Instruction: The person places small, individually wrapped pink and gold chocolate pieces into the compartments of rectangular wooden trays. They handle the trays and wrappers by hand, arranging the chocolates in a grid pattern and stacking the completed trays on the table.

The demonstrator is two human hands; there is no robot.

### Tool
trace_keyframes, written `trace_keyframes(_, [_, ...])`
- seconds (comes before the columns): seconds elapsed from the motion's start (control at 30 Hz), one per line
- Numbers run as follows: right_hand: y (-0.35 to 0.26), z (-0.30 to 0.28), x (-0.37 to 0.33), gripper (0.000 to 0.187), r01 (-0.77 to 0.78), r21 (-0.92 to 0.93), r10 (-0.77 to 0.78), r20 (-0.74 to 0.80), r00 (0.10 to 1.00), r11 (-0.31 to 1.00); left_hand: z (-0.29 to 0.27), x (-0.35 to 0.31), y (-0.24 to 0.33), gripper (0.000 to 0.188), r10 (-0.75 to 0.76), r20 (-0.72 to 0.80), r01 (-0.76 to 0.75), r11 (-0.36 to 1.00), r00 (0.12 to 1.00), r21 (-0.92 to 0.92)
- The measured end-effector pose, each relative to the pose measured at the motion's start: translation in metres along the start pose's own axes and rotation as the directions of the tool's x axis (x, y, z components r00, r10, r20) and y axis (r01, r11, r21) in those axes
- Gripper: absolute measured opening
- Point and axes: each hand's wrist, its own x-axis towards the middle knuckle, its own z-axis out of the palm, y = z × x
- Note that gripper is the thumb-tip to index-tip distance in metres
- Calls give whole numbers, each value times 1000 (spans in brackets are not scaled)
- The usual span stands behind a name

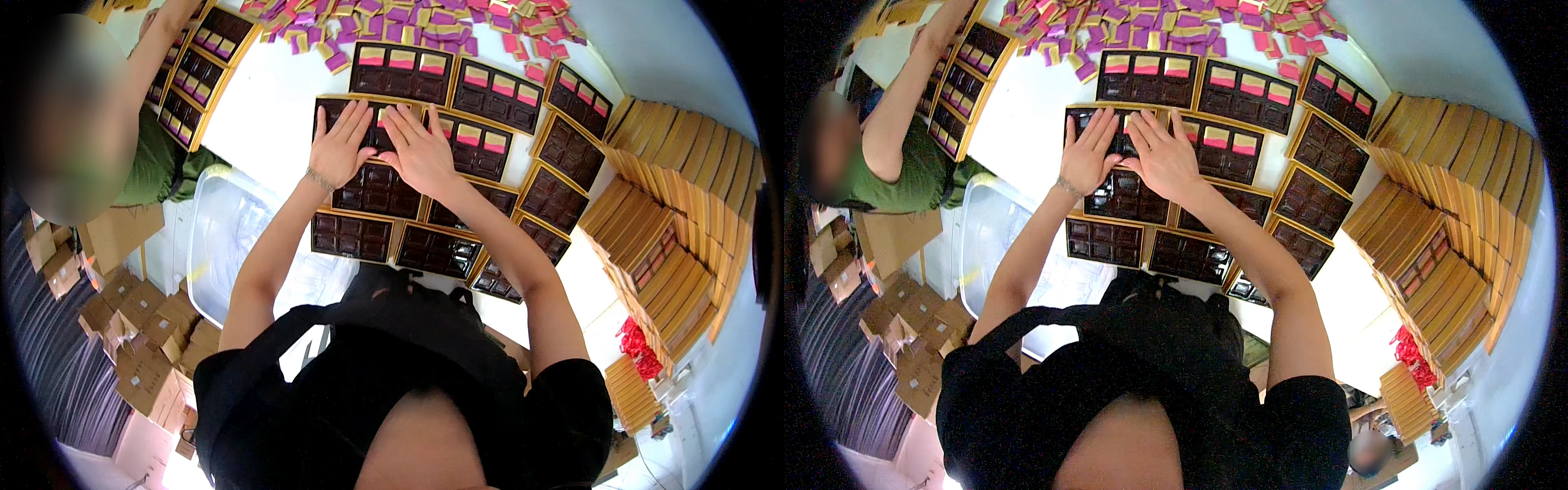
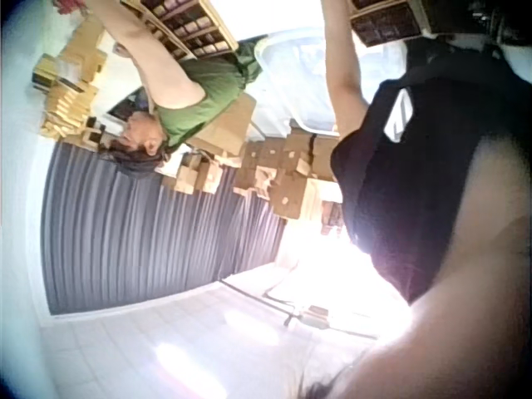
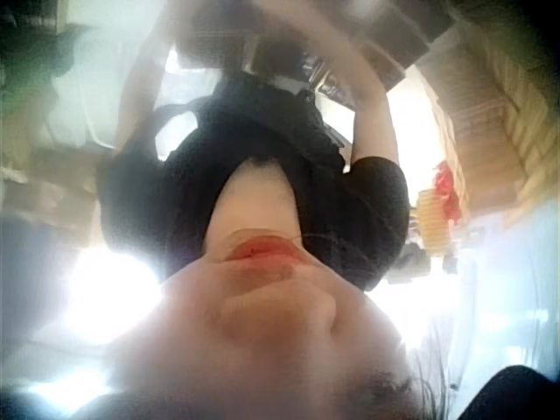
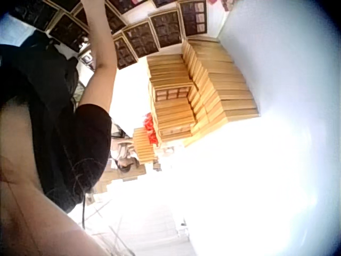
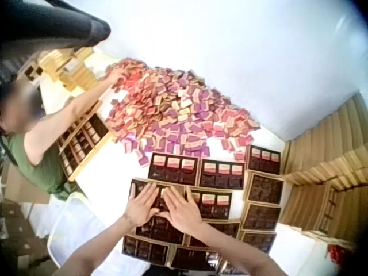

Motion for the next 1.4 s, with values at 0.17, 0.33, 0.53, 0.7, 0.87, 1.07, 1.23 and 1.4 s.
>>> trace_keyframes(0.17, [148, -45, 56, 27, -482, -184, 354, -471, 808, 857, 2, -5, -2, 70, 1, 7, -1, 1000, 1000, -17])
trace_keyframes(0.33, [231, -45, 70, 30, -470, -254, 416, -241, 877, 845, 4, 0, -1, 70, 15, -26, -15, 1000, 1000, -27])
trace_keyframes(0.53, [182, -49, 63, 27, -216, 960, 596, 70, 800, 177, 1, -4, -2, 64, -12, -101, 4, 997, 995, -83])
trace_keyframes(0.7, [77, -52, 78, 20, -203, 979, 530, 157, 834, 30, -6, -2, -2, 52, -209, -321, 114, 951, 924, -288])
trace_keyframes(0.87, [-34, 0, 72, 15, -206, 959, 490, 276, 827, -193, -19, 12, -4, 32, -638, -41, 28, 97, 769, -995])
trace_keyframes(1.07, [-27, -7, 41, 22, -266, 650, 434, -110, 894, 712, -17, -7, -62, 20, -559, -78, 430, 713, 826, -554])
trace_keyframes(1.23, [-30, 2, 13, 60, -36, 81, 36, -1, 999, 996, -12, -1, -35, 24, -566, -361, 446, 817, 741, -365])
trace_keyframes(1.4, [-38, 12, 7, 68, -55, -9, 55, -20, 998, 998, 11, 8, -33, 34, -846, -203, 654, 514, 494, -555])
